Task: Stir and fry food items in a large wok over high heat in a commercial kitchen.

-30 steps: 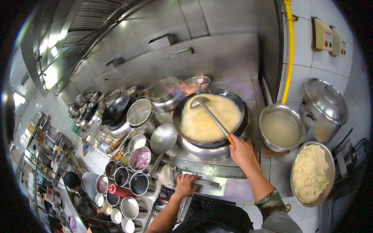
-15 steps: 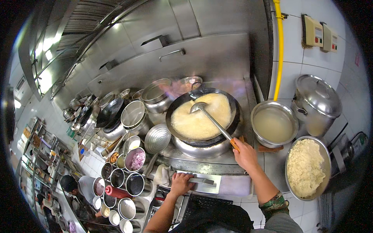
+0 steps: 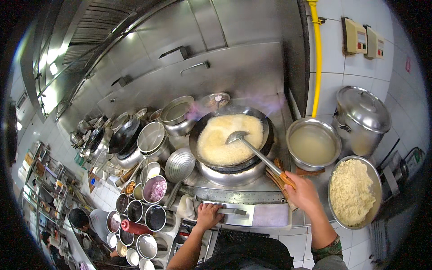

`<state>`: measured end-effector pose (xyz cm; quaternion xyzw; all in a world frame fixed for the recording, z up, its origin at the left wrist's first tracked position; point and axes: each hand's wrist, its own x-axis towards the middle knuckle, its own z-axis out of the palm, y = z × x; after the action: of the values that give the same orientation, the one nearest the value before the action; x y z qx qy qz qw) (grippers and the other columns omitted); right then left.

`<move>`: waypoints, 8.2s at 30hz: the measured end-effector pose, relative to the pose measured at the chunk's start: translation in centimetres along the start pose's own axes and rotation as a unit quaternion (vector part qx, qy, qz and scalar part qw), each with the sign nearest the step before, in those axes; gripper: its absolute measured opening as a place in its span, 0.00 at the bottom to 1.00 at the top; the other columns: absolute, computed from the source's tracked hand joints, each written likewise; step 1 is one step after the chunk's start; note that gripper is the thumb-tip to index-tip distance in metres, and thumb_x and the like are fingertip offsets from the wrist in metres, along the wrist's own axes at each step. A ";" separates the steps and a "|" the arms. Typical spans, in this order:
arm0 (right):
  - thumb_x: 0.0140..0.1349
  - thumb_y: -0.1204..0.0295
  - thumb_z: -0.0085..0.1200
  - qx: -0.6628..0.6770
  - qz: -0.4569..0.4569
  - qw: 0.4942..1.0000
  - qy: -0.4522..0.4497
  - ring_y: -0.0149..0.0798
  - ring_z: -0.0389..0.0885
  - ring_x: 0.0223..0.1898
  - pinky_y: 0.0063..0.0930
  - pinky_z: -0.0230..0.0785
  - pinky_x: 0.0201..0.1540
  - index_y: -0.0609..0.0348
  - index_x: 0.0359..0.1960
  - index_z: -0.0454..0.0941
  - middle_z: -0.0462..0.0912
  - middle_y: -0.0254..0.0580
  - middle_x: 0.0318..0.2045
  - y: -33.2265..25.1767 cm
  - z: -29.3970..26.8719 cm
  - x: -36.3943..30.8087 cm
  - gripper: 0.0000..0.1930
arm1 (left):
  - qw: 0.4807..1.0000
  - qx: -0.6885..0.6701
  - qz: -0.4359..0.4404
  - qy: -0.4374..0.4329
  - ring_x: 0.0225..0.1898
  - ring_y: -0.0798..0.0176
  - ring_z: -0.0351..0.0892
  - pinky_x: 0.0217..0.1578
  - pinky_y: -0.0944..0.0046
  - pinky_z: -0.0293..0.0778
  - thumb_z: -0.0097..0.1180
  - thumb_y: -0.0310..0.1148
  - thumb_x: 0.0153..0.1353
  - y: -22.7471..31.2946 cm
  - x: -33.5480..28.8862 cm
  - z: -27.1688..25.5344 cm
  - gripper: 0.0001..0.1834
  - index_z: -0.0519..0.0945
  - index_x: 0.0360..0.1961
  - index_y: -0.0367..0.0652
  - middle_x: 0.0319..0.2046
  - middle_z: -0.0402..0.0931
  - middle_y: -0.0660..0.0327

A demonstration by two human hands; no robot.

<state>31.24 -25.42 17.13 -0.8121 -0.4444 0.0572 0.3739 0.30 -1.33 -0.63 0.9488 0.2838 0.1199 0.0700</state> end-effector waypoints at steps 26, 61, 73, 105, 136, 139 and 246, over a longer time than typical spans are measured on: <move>0.57 0.74 0.64 0.040 0.053 0.998 0.014 0.55 0.86 0.40 0.37 0.77 0.46 0.60 0.53 0.82 0.86 0.57 0.39 -1.1 -5.0 -3.6 0.20 | 1.000 -0.022 -0.002 0.003 0.56 0.53 0.73 0.64 0.38 0.58 0.64 0.48 0.55 -0.4 -0.3 0.2 0.22 0.82 0.50 0.56 0.46 0.79 0.62; 0.62 0.69 0.59 0.041 -0.026 0.998 0.041 0.59 0.82 0.47 0.48 0.74 0.51 0.49 0.61 0.75 0.84 0.55 0.46 0.8 13.2 7.4 0.24 | 0.999 -0.016 -0.006 -0.033 0.58 0.50 0.72 0.65 0.37 0.58 0.64 0.49 0.56 -0.1 -0.1 -0.1 0.24 0.80 0.53 0.56 0.47 0.78 0.60; 0.62 0.69 0.60 -0.012 -0.007 0.999 0.031 0.60 0.81 0.48 0.50 0.74 0.51 0.47 0.63 0.75 0.83 0.55 0.46 1.4 11.4 7.0 0.25 | 0.999 -0.023 -0.009 -0.022 0.59 0.51 0.72 0.65 0.37 0.58 0.65 0.48 0.56 -0.3 -0.3 0.2 0.23 0.80 0.52 0.57 0.46 0.78 0.61; 0.58 0.73 0.64 0.094 0.057 0.994 0.021 0.47 0.87 0.41 0.33 0.76 0.47 0.62 0.55 0.81 0.87 0.56 0.41 1.6 -5.4 -2.2 0.21 | 1.000 -0.005 -0.016 -0.021 0.56 0.52 0.74 0.66 0.38 0.56 0.63 0.49 0.57 -0.2 -0.1 0.3 0.22 0.81 0.52 0.58 0.46 0.79 0.61; 0.59 0.67 0.62 0.042 0.016 0.999 -0.004 0.58 0.84 0.46 0.46 0.75 0.51 0.54 0.56 0.81 0.85 0.56 0.43 2.0 2.1 1.5 0.22 | 1.000 0.002 -0.008 -0.030 0.57 0.51 0.73 0.64 0.36 0.58 0.65 0.47 0.54 0.1 0.1 -0.3 0.24 0.80 0.52 0.54 0.47 0.78 0.60; 0.60 0.67 0.62 0.043 0.029 0.999 -0.009 0.58 0.83 0.46 0.46 0.74 0.52 0.53 0.58 0.80 0.85 0.56 0.45 1.2 3.4 2.4 0.22 | 0.999 0.004 -0.017 -0.050 0.58 0.50 0.73 0.64 0.35 0.59 0.65 0.47 0.55 0.1 0.1 -0.4 0.24 0.79 0.53 0.54 0.47 0.78 0.60; 0.64 0.69 0.57 0.039 -0.055 0.998 0.010 0.60 0.80 0.50 0.47 0.73 0.52 0.56 0.64 0.71 0.82 0.58 0.50 -0.2 12.7 7.0 0.25 | 0.999 -0.025 -0.017 -0.010 0.57 0.50 0.73 0.64 0.37 0.59 0.65 0.48 0.55 -0.2 -0.3 0.2 0.21 0.81 0.50 0.57 0.45 0.79 0.61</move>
<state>29.91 -12.92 9.86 -0.7718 -0.4815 0.0457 0.4129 0.00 -1.30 -0.94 0.9428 0.2961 0.1165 0.0989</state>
